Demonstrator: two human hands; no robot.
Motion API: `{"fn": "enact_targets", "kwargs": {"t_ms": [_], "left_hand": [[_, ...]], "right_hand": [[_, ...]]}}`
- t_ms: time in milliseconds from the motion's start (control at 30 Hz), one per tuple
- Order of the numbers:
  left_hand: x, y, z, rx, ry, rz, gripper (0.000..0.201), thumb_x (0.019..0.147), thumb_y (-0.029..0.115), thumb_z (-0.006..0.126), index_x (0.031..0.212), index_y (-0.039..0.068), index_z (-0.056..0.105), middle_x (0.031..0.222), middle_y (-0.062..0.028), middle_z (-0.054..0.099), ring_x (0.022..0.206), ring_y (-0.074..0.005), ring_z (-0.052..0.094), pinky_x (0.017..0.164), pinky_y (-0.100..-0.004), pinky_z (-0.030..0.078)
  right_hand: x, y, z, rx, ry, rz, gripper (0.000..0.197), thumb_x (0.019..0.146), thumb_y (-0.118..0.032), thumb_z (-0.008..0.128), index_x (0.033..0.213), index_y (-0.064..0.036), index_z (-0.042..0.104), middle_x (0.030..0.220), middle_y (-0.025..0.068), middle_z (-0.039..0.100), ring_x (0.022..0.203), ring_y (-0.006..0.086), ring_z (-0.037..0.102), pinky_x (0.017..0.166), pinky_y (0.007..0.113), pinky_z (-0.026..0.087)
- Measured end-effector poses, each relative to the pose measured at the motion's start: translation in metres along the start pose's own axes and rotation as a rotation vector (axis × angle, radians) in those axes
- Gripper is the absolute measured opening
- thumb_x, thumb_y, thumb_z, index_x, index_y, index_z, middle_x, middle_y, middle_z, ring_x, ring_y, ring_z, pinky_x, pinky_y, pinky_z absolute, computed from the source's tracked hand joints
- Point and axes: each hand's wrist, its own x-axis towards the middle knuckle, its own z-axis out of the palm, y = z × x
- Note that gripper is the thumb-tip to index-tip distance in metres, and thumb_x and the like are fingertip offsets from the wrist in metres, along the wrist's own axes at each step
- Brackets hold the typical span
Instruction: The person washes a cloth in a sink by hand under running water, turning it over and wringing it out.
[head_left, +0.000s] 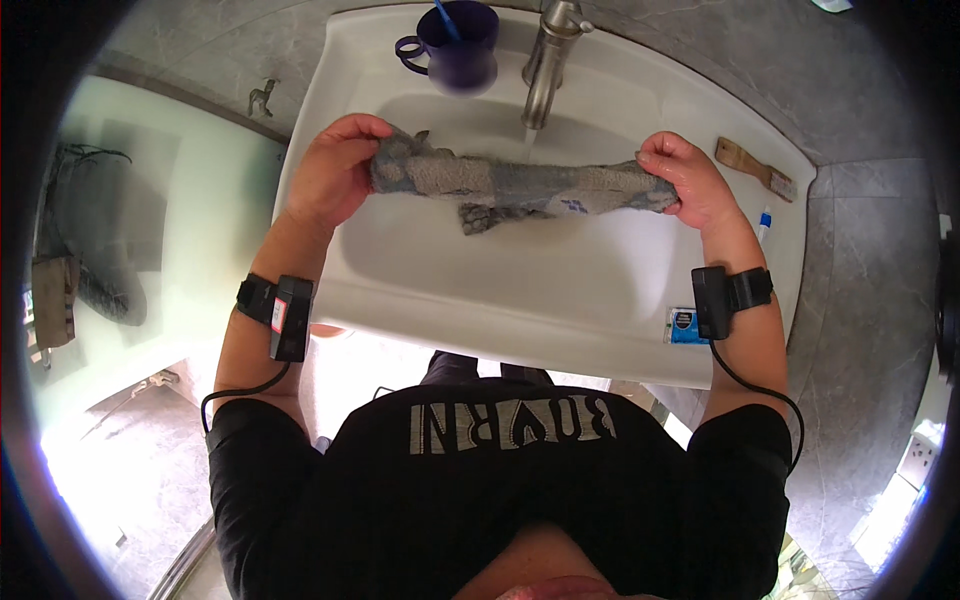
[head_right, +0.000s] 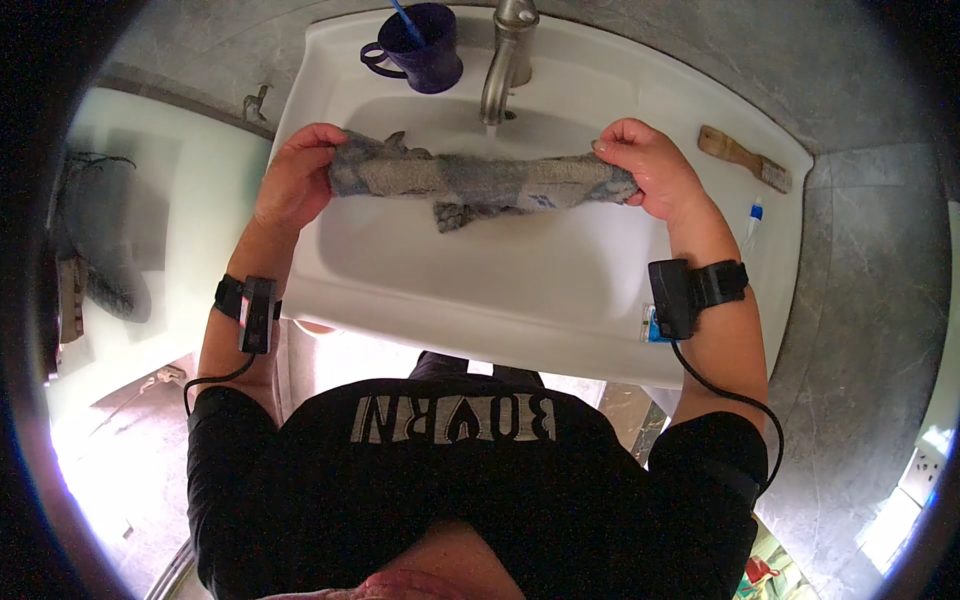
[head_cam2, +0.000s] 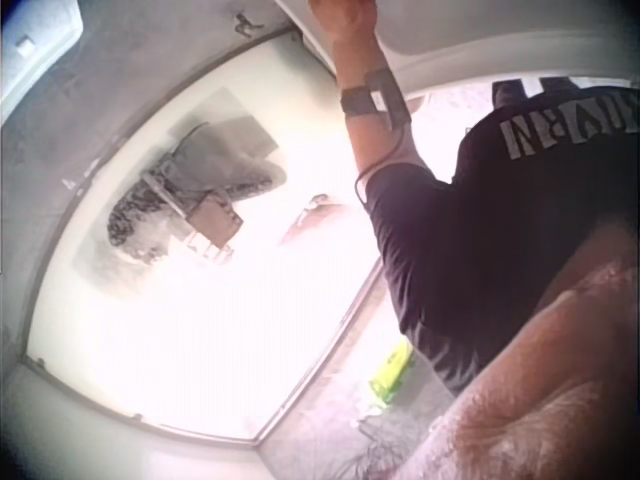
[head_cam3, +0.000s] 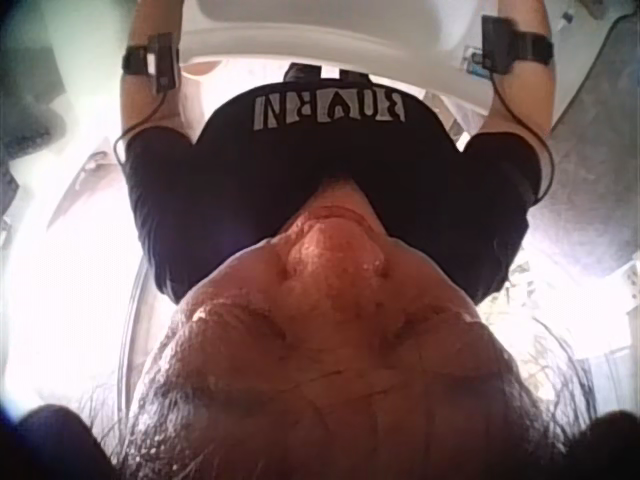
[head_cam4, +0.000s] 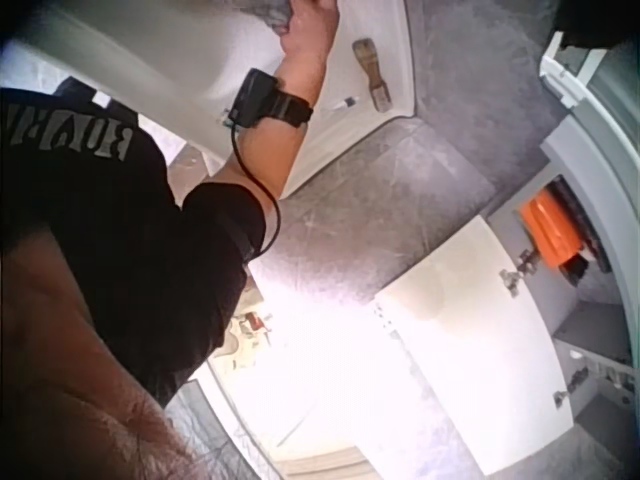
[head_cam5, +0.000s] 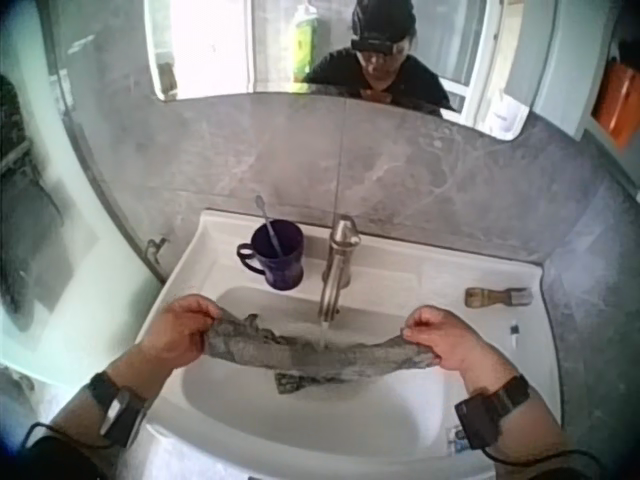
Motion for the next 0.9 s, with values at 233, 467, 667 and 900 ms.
{"fn": "enact_targets", "kwargs": {"t_ms": [233,467,667,900], "left_hand": [[0.031,-0.071,-0.02,0.32,0.143,-0.222,0.035,0.074,0.004,0.058,0.109,0.0,0.054,0.093,-0.0086,0.057,0.08,-0.0188,0.055,0.065,-0.0277,0.045],[0.05,-0.104,-0.012,1.379,-0.037,-0.17,0.053,0.064,0.022,0.074,0.109,0.0,0.056,0.115,-0.014,0.042,0.097,-0.0238,0.052,0.084,-0.0325,0.044],[0.057,-0.112,0.017,1.725,-0.181,-0.188,0.045,0.064,0.022,0.074,0.104,0.008,0.061,0.124,-0.0164,0.034,0.106,-0.0332,0.048,0.089,-0.0389,0.044],[0.065,-0.117,-0.007,1.692,-0.164,0.063,0.023,0.071,0.022,0.066,0.09,0.01,0.065,0.119,-0.0127,0.044,0.109,-0.0301,0.047,0.09,-0.0355,0.042]], "right_hand": [[0.041,0.039,0.011,-0.291,0.312,0.118,0.02,0.075,-0.021,0.065,0.091,-0.0114,0.06,0.075,0.0016,0.058,0.069,0.0174,0.055,0.052,0.033,0.045],[0.051,0.053,0.069,-1.533,0.44,-0.154,0.036,0.075,-0.02,0.064,0.11,-0.0125,0.056,0.112,0.008,0.055,0.107,0.0248,0.052,0.082,0.041,0.044],[0.068,0.092,0.088,-1.508,0.167,-0.289,0.03,0.079,-0.027,0.059,0.106,-0.014,0.057,0.109,0.0074,0.053,0.109,0.0273,0.048,0.087,0.044,0.038],[0.079,0.084,0.067,-1.355,0.129,-0.242,0.024,0.083,-0.026,0.054,0.1,-0.0097,0.059,0.097,0.0117,0.057,0.097,0.0282,0.054,0.081,0.041,0.042]]}}
